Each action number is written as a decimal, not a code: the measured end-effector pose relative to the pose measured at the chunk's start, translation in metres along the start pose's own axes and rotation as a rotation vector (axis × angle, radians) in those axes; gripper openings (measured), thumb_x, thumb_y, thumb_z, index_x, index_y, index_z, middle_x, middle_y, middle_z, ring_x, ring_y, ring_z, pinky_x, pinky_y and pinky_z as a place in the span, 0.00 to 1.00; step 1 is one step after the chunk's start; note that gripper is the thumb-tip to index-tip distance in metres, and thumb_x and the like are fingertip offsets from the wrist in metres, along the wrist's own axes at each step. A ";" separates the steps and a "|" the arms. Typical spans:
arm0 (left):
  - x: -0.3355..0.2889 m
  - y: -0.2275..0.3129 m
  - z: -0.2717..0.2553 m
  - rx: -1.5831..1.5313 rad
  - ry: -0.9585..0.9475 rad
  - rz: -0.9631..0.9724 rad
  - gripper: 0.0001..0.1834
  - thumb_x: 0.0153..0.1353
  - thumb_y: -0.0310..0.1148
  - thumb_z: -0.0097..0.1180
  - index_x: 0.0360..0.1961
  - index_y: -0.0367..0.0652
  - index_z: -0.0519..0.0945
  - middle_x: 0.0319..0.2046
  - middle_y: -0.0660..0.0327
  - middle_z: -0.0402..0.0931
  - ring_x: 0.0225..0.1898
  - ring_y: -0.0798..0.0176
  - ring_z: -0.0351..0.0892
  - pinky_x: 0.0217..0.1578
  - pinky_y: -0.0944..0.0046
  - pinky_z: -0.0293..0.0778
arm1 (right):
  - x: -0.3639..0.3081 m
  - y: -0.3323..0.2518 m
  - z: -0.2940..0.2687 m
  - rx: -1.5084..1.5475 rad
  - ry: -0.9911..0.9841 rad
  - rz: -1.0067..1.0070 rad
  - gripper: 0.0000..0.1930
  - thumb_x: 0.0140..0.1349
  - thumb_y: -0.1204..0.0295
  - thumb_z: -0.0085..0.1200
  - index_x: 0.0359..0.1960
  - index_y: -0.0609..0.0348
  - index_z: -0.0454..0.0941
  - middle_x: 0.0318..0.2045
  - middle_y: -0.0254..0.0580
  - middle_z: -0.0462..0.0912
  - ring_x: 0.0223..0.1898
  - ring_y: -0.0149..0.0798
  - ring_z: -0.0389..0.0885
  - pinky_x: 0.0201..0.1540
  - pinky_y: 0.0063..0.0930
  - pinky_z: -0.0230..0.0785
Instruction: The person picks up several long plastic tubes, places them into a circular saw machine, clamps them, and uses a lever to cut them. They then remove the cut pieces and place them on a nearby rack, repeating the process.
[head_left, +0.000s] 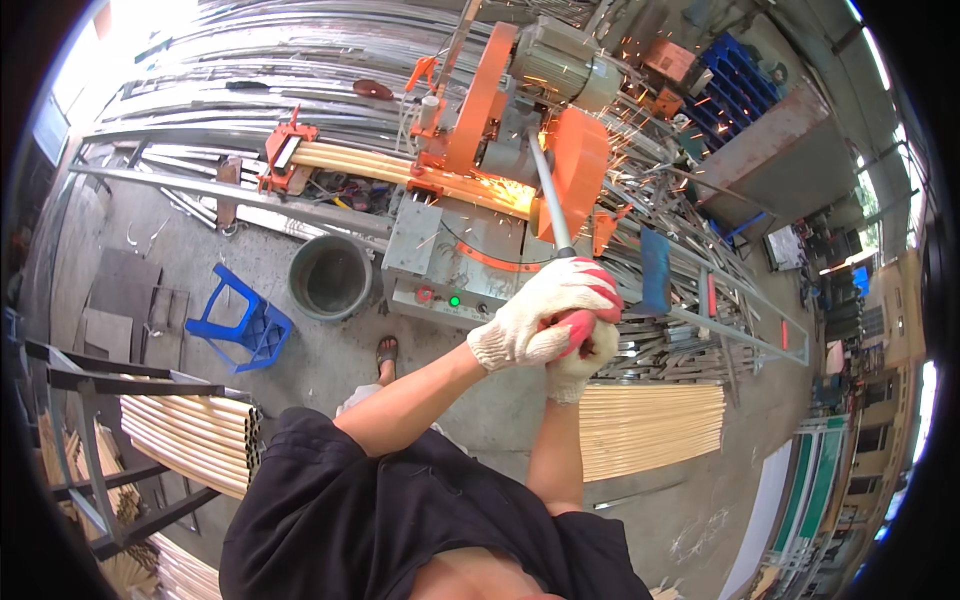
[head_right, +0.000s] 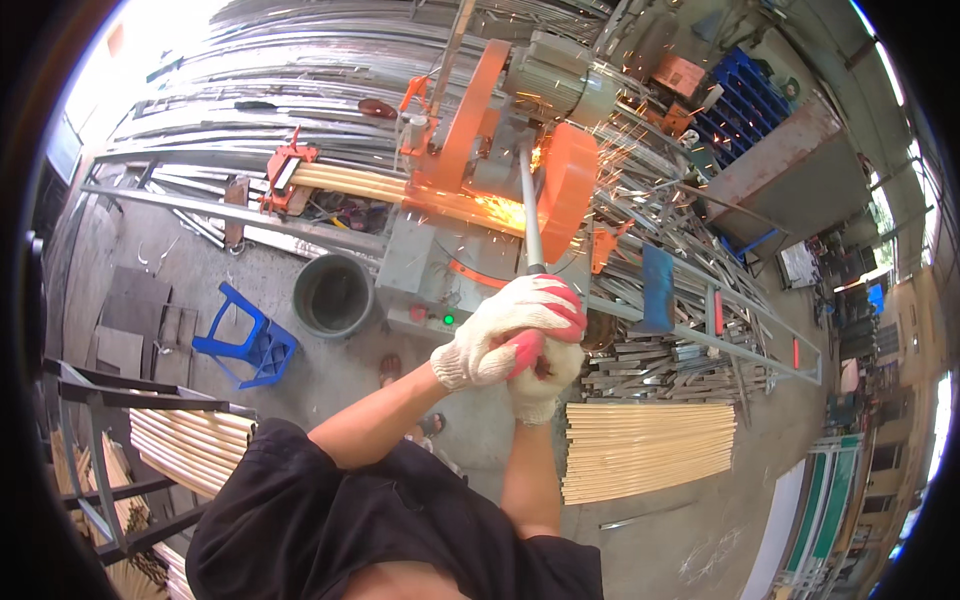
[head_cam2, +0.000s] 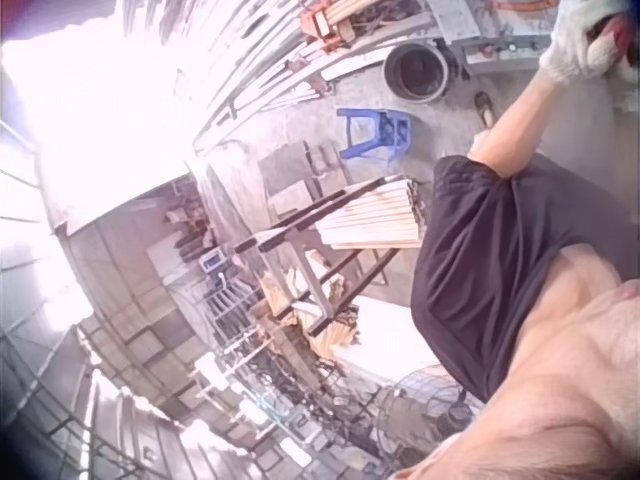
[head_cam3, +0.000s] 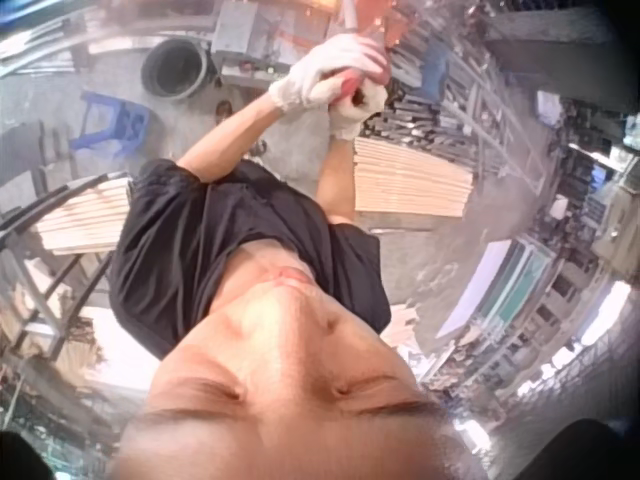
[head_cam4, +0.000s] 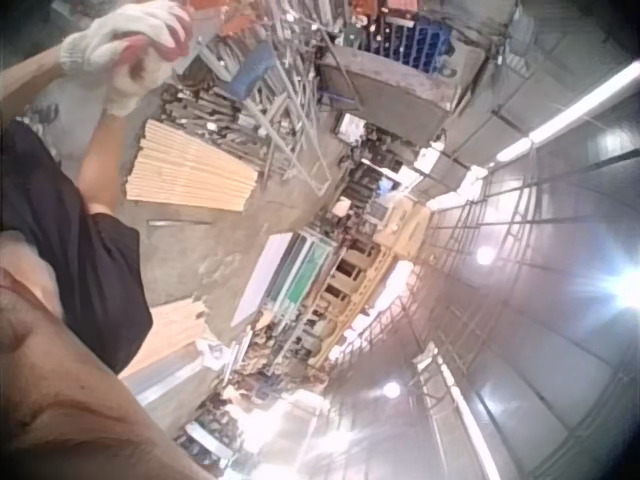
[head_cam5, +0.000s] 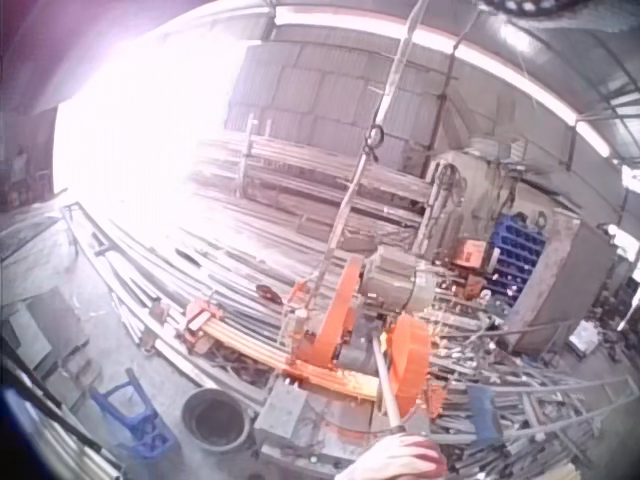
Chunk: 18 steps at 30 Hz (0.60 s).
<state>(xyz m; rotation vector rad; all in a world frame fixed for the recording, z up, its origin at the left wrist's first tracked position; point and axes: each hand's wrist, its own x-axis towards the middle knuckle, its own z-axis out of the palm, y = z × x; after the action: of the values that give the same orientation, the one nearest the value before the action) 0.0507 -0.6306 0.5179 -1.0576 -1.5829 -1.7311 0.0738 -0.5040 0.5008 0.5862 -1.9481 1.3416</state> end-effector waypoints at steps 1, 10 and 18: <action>0.000 -0.001 0.001 -0.042 0.002 0.006 0.16 0.60 0.37 0.54 0.47 0.43 0.82 0.48 0.54 0.81 0.56 0.44 0.76 0.63 0.44 0.66 | -0.002 0.001 -0.001 0.003 -0.016 0.000 0.11 0.58 0.62 0.66 0.27 0.54 0.82 0.23 0.36 0.82 0.24 0.35 0.76 0.29 0.32 0.61; -0.007 -0.012 0.001 -0.048 0.012 0.031 0.18 0.58 0.42 0.53 0.45 0.43 0.82 0.48 0.53 0.80 0.54 0.43 0.75 0.61 0.43 0.67 | -0.015 0.016 -0.002 -0.146 0.006 -0.094 0.14 0.61 0.59 0.67 0.29 0.55 0.79 0.30 0.34 0.81 0.33 0.34 0.78 0.37 0.32 0.67; -0.008 -0.010 0.000 -0.052 0.027 0.034 0.17 0.59 0.42 0.53 0.44 0.43 0.82 0.47 0.54 0.80 0.55 0.43 0.75 0.61 0.44 0.67 | -0.027 0.033 -0.007 -0.198 0.023 -0.180 0.14 0.62 0.61 0.67 0.39 0.54 0.78 0.34 0.35 0.80 0.35 0.34 0.79 0.40 0.33 0.71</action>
<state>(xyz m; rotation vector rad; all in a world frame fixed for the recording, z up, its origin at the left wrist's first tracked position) 0.0467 -0.6297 0.5061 -1.0757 -1.5016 -1.7653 0.0704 -0.4862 0.4616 0.6292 -1.9317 1.0267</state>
